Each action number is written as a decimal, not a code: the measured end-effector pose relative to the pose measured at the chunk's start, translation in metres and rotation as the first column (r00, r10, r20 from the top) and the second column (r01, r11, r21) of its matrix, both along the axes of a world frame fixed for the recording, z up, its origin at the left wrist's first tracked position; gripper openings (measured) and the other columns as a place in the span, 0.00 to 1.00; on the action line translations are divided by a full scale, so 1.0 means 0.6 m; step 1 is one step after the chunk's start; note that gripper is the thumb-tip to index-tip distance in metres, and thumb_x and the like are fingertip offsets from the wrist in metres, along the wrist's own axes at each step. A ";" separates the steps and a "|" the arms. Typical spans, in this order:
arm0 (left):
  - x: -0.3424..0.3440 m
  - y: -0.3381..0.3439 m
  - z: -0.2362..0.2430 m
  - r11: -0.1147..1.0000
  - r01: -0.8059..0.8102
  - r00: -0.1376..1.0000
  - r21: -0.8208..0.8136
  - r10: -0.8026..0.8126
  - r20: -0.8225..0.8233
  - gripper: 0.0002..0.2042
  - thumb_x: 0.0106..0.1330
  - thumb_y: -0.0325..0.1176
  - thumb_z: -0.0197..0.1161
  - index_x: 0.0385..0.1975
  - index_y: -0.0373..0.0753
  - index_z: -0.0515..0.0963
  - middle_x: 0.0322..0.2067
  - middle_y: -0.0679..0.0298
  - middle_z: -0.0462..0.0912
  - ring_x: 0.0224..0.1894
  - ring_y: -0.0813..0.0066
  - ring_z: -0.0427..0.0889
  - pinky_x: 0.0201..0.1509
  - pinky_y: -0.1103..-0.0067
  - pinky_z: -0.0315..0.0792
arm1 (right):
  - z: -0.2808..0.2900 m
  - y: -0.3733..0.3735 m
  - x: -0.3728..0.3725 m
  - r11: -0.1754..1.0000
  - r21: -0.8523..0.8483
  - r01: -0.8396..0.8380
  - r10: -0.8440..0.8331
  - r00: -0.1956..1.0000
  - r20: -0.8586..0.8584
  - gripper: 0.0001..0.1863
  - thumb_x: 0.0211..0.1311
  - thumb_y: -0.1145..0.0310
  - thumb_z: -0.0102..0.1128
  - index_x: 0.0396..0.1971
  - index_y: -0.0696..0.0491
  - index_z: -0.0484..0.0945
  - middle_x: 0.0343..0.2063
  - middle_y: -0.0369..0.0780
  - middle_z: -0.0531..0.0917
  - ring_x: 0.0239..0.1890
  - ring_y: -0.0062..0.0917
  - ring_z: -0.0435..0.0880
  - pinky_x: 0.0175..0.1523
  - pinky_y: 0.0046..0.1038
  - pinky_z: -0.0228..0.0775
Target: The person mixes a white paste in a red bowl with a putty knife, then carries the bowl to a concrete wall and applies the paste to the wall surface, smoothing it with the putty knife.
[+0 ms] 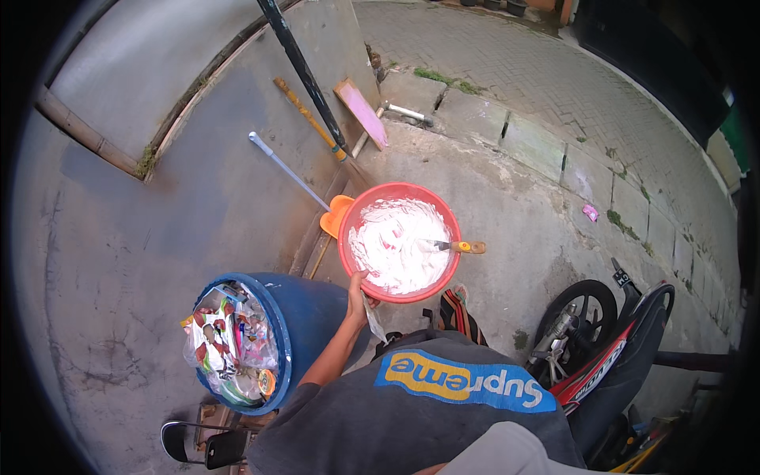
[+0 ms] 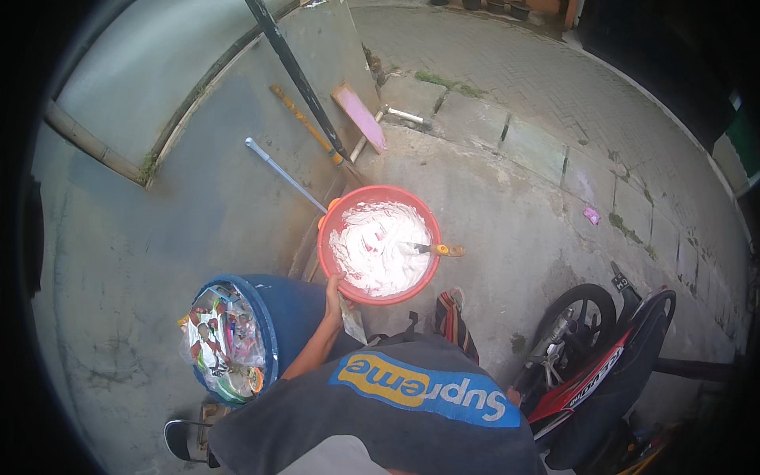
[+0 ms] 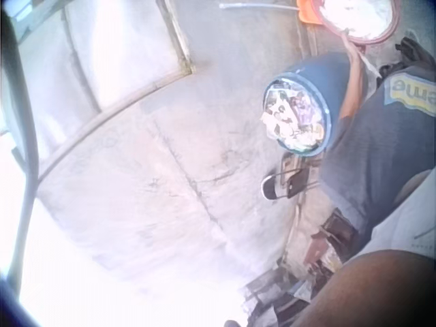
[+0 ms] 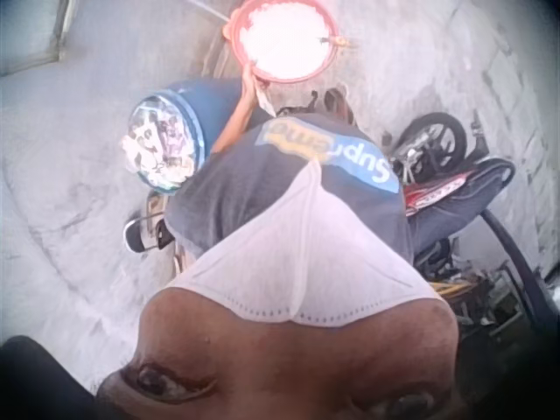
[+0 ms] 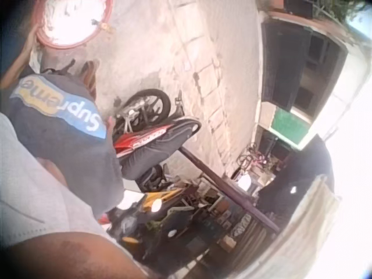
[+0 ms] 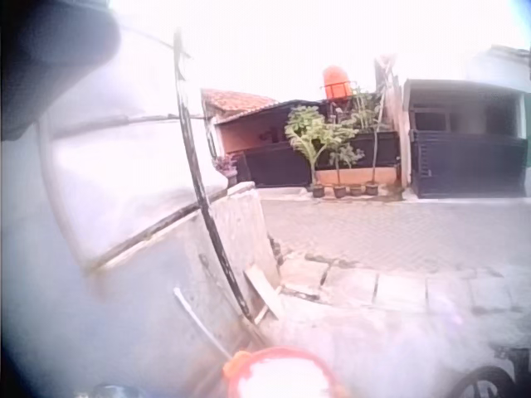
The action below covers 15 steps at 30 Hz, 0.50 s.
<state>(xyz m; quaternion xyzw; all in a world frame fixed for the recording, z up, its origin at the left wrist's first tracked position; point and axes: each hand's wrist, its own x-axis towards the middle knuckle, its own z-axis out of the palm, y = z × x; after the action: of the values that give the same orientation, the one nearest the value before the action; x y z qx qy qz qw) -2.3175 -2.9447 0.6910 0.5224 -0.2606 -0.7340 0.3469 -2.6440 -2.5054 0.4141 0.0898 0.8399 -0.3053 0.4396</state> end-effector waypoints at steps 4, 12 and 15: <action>-0.072 -0.119 0.045 0.990 -0.139 0.988 -0.037 0.141 0.058 0.20 0.64 0.55 0.55 0.20 0.46 0.69 0.11 0.72 0.64 0.11 0.82 0.61 0.15 0.83 0.54 | 0.093 -0.351 -0.255 0.959 -0.257 -0.116 0.086 0.988 -0.127 0.26 0.72 0.44 0.46 0.41 0.55 0.76 0.32 0.40 0.81 0.34 0.26 0.80 0.42 0.30 0.75; -0.203 -0.385 0.033 0.976 -0.214 0.972 -0.047 0.218 0.090 0.18 0.64 0.55 0.54 0.28 0.45 0.72 0.15 0.73 0.68 0.13 0.83 0.62 0.17 0.83 0.52 | 0.458 -1.071 -0.317 0.402 -0.637 -0.658 0.544 0.731 -0.412 0.29 0.74 0.42 0.44 0.52 0.55 0.73 0.37 0.42 0.81 0.39 0.24 0.80 0.46 0.30 0.76; -0.268 -0.528 0.023 0.969 -0.243 0.963 -0.040 0.246 0.110 0.17 0.64 0.55 0.55 0.30 0.46 0.72 0.16 0.74 0.69 0.13 0.84 0.61 0.17 0.83 0.51 | 0.491 -1.205 -0.277 0.314 -0.644 -0.698 0.635 0.658 -0.404 0.26 0.73 0.47 0.51 0.53 0.56 0.72 0.36 0.41 0.81 0.37 0.22 0.81 0.41 0.27 0.76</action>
<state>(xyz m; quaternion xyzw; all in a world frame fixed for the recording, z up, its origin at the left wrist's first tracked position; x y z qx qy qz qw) -2.4785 -3.2617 0.7048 0.5872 -0.2231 -0.6509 0.4264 -2.8102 -3.2281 0.7090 -0.4676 0.6063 -0.4195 0.4876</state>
